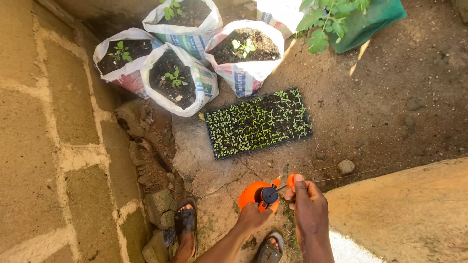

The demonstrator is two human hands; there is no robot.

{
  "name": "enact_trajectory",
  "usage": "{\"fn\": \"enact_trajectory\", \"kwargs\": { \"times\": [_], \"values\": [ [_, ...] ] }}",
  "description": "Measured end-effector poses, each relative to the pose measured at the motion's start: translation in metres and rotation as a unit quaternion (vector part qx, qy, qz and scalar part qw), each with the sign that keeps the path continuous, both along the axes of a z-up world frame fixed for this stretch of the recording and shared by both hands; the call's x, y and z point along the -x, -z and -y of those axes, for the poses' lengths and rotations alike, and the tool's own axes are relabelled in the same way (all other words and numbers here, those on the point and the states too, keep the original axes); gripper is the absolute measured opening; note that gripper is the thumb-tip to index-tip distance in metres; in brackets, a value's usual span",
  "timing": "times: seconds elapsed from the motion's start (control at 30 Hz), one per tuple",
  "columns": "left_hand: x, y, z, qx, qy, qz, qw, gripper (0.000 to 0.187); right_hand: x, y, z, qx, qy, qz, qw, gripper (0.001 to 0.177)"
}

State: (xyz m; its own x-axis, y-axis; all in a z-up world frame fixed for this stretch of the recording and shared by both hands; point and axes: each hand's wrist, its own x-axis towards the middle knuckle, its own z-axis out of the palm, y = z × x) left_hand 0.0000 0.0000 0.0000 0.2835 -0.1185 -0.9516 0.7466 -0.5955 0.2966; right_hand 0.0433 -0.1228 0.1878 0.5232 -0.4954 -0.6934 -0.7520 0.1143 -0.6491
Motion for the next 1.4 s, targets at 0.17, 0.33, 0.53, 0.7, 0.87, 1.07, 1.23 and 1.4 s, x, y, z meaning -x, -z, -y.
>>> {"fn": "enact_trajectory", "kwargs": {
  "times": [0.17, 0.33, 0.53, 0.7, 0.87, 1.07, 1.23, 1.4],
  "values": [
    [-0.007, 0.007, -0.004, 0.004, -0.022, 0.015, 1.000, 0.037, -0.003, 0.026, -0.004, -0.005, -0.008, 0.006, 1.000, 0.042],
    [-0.005, 0.001, -0.018, 0.001, -0.004, 0.006, 1.000, 0.037, 0.012, 0.071, -0.017, -0.009, -0.017, -0.039, 0.999, 0.042],
    [0.012, -0.003, -0.037, -0.002, 0.057, -0.001, 0.998, 0.030, 0.033, 0.115, -0.018, -0.032, -0.002, -0.084, 0.996, 0.046],
    [0.021, 0.003, -0.048, -0.012, 0.081, 0.014, 0.997, 0.037, 0.045, 0.108, -0.040, -0.054, 0.005, -0.099, 0.994, 0.045],
    [0.025, -0.006, -0.054, -0.063, 0.021, 0.045, 0.997, 0.048, 0.067, 0.102, -0.048, -0.087, -0.051, -0.074, 0.992, 0.042],
    [0.030, 0.046, -0.055, -0.053, -0.020, -0.003, 0.998, 0.031, 0.030, 0.028, -0.054, -0.075, -0.046, -0.045, 0.995, 0.037],
    [0.019, 0.039, -0.068, -0.072, -0.038, 0.002, 0.997, 0.040, 0.025, 0.040, -0.079, -0.097, -0.046, -0.038, 0.994, 0.039],
    [0.025, 0.043, -0.081, -0.081, -0.047, -0.002, 0.996, 0.053, 0.030, 0.074, -0.104, -0.095, -0.069, -0.076, 0.990, 0.039]
  ]
}}
